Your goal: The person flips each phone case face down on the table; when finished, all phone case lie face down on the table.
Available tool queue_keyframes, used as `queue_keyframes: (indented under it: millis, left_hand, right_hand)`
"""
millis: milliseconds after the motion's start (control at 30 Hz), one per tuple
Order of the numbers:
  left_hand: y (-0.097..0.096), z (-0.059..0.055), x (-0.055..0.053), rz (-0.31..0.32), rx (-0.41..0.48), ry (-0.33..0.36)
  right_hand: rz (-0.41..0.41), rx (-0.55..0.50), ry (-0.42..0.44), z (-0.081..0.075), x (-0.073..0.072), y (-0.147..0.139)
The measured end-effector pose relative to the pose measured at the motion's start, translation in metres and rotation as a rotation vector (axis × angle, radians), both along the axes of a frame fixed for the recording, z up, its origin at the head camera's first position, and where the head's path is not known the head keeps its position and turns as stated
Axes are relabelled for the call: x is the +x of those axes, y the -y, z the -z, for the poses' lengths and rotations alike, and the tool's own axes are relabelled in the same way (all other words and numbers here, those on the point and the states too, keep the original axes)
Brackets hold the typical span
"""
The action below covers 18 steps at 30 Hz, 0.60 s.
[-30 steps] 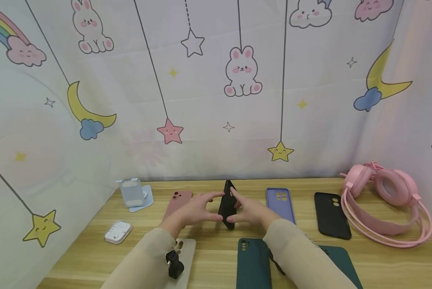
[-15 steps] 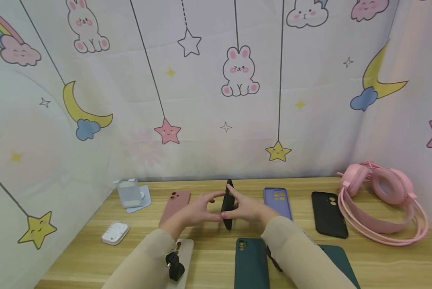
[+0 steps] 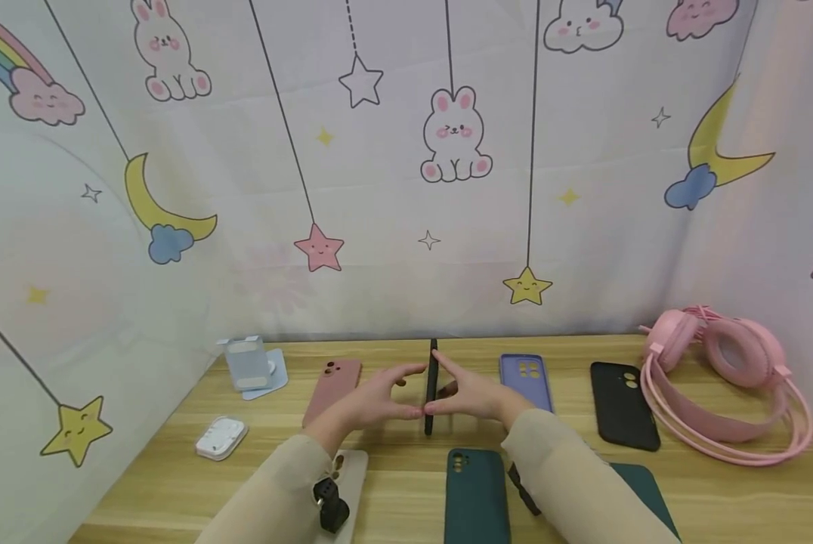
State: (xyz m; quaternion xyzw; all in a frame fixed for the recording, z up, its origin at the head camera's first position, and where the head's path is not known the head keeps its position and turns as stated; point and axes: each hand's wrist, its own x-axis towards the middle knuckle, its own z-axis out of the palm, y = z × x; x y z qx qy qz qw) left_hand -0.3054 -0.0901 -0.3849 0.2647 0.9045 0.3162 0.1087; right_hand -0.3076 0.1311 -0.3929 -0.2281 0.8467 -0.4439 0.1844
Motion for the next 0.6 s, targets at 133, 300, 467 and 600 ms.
queue_keyframes:
  millis: [133, 300, 467, 600]
  left_hand:
    - [-0.003, 0.003, -0.002, 0.013, -0.016, 0.013]
    - [-0.002, 0.006, -0.005, 0.015, 0.025, 0.071]
    - [0.004, 0.007, -0.007, 0.013, 0.06, 0.142]
    - [0.005, 0.007, -0.007, 0.033, 0.03, 0.153]
  right_hand:
    - [-0.023, 0.003, -0.025, 0.001, 0.0, -0.006]
    - [-0.024, 0.013, -0.052, 0.001, -0.001, -0.011]
    - [0.0, 0.019, -0.044, 0.0, 0.001, -0.016]
    - [0.0, 0.018, -0.037, -0.002, 0.002, -0.02]
